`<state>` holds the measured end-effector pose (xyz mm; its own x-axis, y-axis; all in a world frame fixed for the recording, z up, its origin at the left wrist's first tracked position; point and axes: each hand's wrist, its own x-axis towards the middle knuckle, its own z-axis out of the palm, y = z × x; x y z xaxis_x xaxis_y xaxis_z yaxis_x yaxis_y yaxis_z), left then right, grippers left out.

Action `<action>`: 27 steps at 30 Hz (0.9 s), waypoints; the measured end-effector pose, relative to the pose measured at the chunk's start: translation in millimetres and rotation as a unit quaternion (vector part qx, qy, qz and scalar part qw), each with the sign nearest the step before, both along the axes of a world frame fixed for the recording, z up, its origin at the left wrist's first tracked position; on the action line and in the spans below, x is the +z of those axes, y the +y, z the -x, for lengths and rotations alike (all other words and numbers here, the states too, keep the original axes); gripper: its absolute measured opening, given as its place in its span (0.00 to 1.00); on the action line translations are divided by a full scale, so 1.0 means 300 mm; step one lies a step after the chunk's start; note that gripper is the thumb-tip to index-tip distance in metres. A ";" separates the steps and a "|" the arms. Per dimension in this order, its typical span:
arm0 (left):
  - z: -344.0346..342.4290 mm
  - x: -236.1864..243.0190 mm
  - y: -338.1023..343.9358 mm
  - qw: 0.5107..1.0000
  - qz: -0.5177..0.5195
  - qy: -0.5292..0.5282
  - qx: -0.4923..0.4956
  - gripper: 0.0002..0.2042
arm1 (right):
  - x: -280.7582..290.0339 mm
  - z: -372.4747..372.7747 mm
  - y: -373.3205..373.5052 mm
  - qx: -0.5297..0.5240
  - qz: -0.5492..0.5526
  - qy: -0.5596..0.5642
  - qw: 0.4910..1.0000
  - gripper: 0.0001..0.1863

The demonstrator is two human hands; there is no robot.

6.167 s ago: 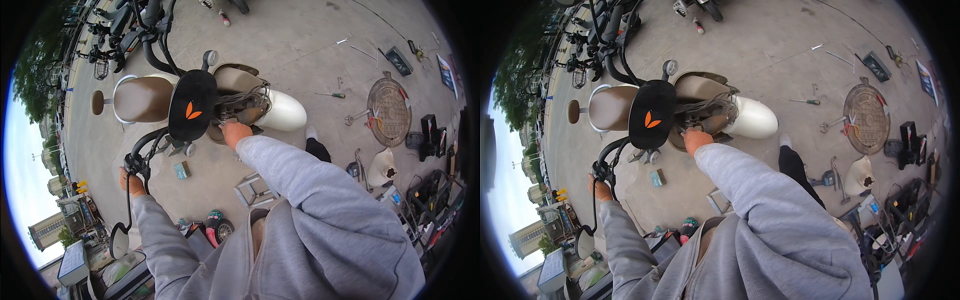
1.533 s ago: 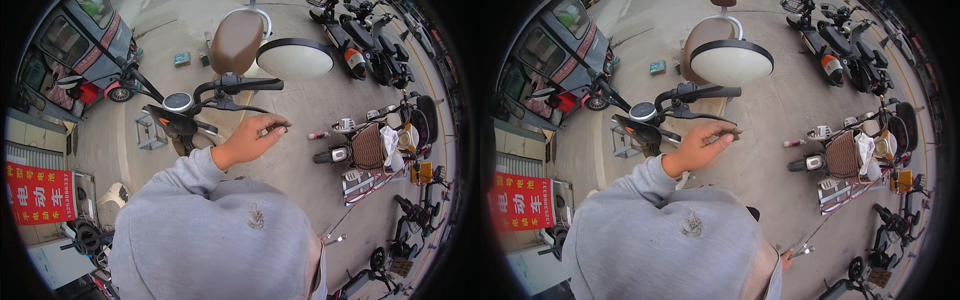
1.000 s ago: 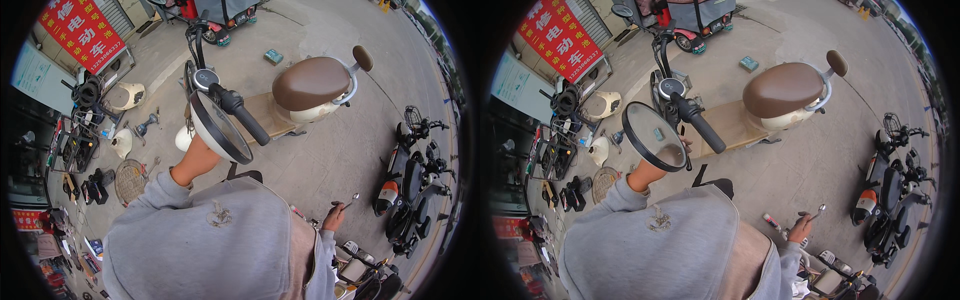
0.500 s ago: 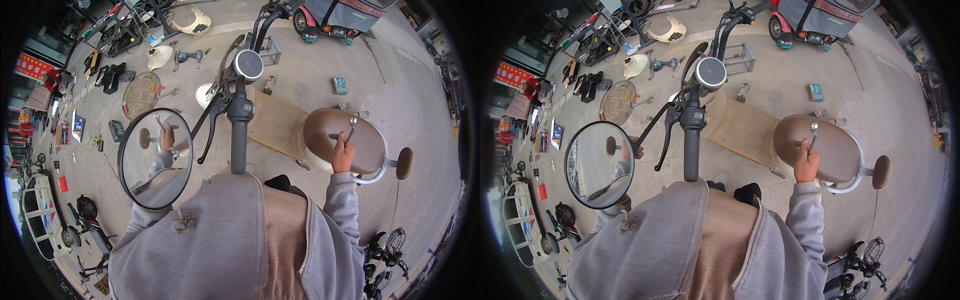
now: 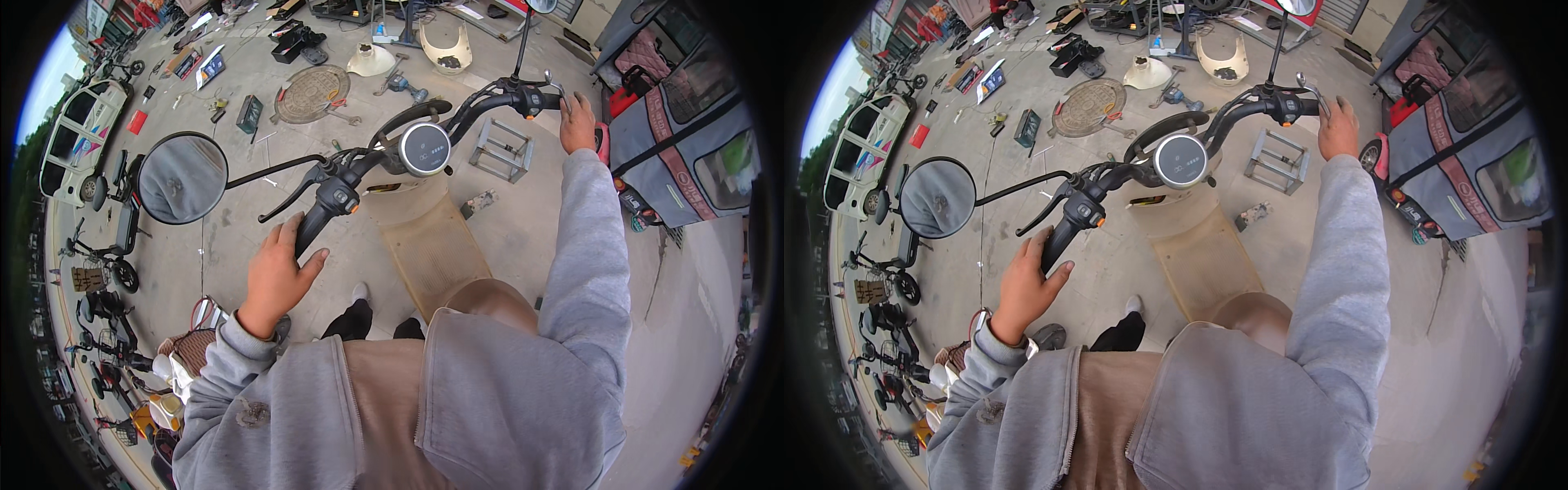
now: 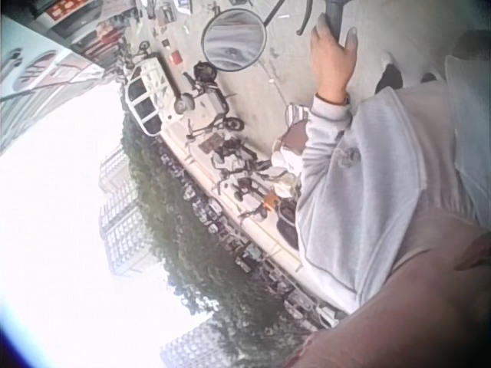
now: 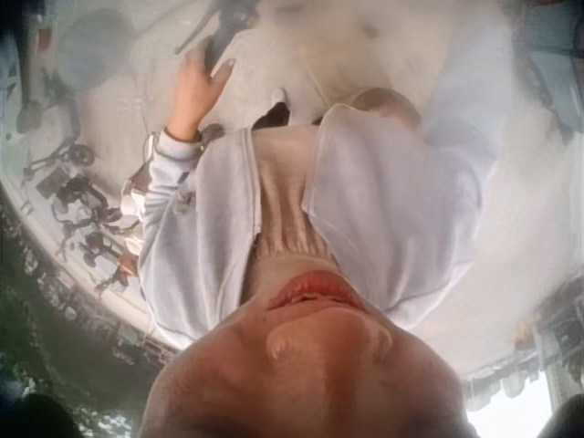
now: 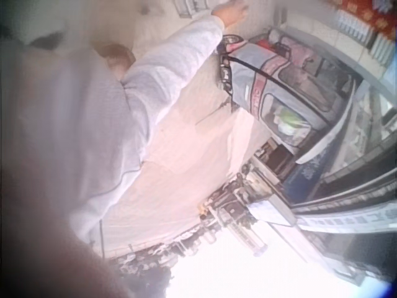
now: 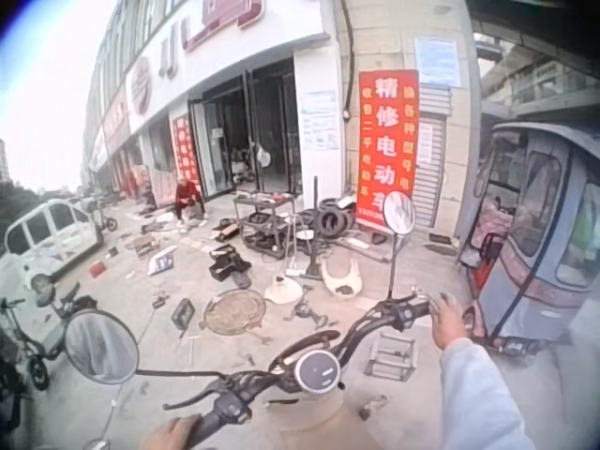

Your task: The person reassembles the front of a scooter by installing the handlebar assembly, routing wires, and fitting the front fairing. They use a wrench to tighten bolts and connect electrical components before snapping the body panel into place.

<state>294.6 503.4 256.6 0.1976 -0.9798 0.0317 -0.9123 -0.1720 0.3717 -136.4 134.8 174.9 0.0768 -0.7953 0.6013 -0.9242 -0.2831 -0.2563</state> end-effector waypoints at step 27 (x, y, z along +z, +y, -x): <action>-0.156 0.025 -0.554 0.970 0.011 -0.237 0.060 0.10 | -0.097 0.095 0.389 -0.168 -0.125 -0.034 0.977 0.22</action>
<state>341.2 337.3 264.0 0.2683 -0.9487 0.1674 -0.9554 -0.2843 -0.0798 -164.8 251.4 145.9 -0.2461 -0.8915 0.3804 -0.9330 0.1116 -0.3421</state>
